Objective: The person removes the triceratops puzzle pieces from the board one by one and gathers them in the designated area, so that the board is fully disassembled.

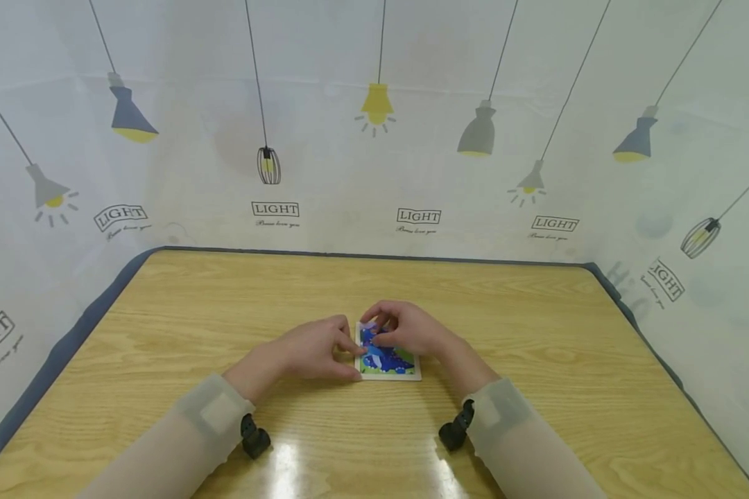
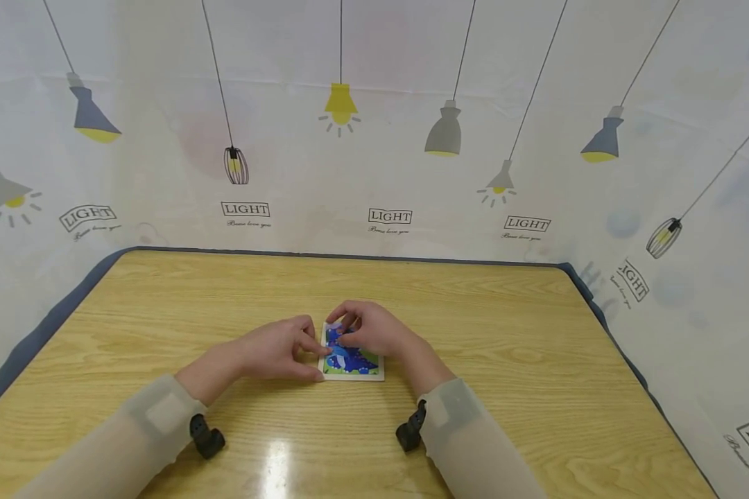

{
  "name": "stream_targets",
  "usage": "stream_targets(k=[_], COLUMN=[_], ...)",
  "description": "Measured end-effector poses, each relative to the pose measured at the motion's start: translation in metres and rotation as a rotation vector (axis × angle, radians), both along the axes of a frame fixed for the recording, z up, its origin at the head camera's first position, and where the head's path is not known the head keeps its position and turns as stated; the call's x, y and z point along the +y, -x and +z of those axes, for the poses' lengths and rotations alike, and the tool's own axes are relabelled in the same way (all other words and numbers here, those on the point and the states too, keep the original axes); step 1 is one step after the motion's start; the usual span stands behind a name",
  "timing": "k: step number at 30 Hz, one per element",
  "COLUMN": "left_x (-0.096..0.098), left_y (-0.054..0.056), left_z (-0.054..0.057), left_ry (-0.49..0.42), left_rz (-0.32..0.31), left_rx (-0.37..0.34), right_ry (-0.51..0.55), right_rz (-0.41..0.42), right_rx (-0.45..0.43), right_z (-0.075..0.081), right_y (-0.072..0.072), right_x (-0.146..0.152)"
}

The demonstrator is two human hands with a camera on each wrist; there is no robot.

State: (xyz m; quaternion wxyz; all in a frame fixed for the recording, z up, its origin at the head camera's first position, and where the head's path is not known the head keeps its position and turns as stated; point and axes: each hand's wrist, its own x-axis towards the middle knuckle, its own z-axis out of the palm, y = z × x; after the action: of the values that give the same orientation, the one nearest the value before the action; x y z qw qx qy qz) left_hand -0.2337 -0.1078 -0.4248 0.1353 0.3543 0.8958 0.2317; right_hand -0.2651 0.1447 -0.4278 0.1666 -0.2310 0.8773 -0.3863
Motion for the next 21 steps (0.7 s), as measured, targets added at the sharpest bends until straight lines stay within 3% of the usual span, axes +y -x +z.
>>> stream_targets(k=[10,21], left_x=[0.001,0.003], left_y=[-0.001,-0.002], left_z=[0.0,0.001], left_ry=[0.004,0.017], left_rz=[0.005,0.037], left_rx=[0.014,-0.006], right_ry=[0.037,0.028], right_rz=[-0.066,-0.195], right_rx=[0.027,0.041], right_z=[0.006,0.011], right_y=[-0.003,-0.007], right_x=[0.017,0.077])
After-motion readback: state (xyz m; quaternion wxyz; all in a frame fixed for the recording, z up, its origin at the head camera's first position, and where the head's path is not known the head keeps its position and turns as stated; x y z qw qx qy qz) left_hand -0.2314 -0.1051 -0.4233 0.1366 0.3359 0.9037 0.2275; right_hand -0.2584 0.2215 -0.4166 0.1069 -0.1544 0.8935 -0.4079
